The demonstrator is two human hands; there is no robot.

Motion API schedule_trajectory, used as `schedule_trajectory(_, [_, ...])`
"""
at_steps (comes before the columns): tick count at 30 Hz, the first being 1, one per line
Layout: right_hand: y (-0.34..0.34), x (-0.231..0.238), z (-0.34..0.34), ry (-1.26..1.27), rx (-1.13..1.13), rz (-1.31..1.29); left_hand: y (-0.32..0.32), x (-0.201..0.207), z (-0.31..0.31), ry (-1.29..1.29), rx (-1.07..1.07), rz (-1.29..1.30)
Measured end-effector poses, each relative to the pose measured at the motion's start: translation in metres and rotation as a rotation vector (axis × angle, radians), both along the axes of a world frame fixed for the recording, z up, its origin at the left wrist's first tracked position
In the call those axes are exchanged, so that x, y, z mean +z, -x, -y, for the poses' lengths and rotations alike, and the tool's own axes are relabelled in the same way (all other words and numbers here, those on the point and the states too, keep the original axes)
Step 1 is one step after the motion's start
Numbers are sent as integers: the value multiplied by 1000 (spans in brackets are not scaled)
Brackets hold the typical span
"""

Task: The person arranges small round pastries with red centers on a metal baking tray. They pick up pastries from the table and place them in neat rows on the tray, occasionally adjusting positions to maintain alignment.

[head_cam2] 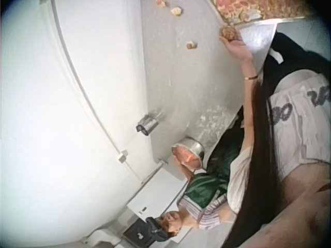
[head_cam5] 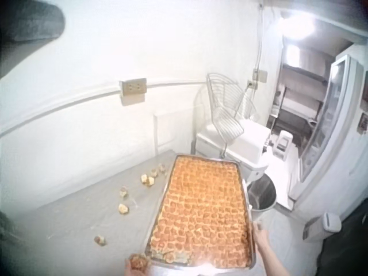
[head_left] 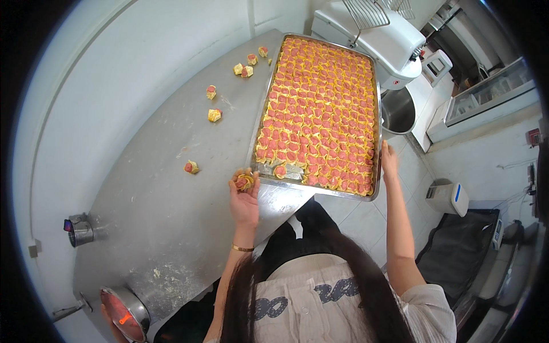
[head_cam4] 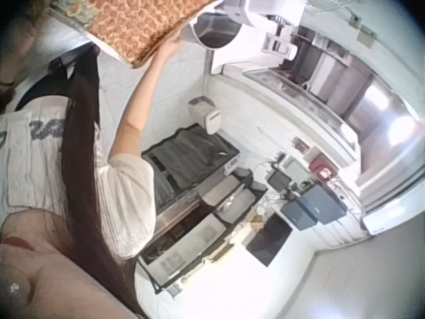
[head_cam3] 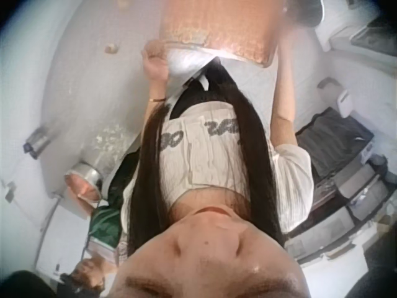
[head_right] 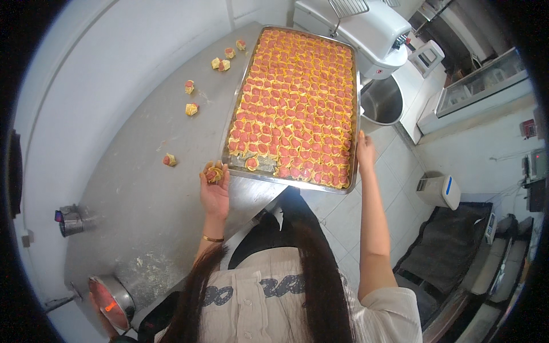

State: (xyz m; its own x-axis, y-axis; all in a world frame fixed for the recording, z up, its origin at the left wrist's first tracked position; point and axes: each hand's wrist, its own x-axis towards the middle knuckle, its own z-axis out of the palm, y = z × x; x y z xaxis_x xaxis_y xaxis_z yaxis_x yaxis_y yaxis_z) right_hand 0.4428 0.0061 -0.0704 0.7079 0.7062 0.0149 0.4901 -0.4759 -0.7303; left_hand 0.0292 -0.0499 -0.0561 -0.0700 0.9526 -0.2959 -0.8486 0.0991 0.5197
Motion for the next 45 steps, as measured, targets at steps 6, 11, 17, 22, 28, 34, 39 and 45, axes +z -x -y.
schedule_trajectory(6, [-6,-39,23,-297,-33,-777,-8,-21,-9,-12,237,37])
schedule_trajectory(11, [42,-27,44,-316,-140,-913,4,-15,-32,-62,351,-7])
schedule_trajectory(17, [143,-9,102,-154,-109,-946,37,-9,-55,-175,350,-111])
schedule_trajectory(22, [135,5,119,169,143,-1147,44,-10,-64,-122,490,-160])
schedule_trajectory(28, [-9,-6,22,-91,-44,-946,35,-13,-71,-102,589,-189])
schedule_trajectory(34, [-51,-15,-54,-40,84,-1009,23,-16,-75,-82,695,-260])
schedule_trajectory(39, [-35,-19,-43,-58,-69,-994,24,-16,-84,-110,689,-374])
schedule_trajectory(45, [-26,-16,5,-34,-55,-1062,51,-16,-143,-171,522,-381])
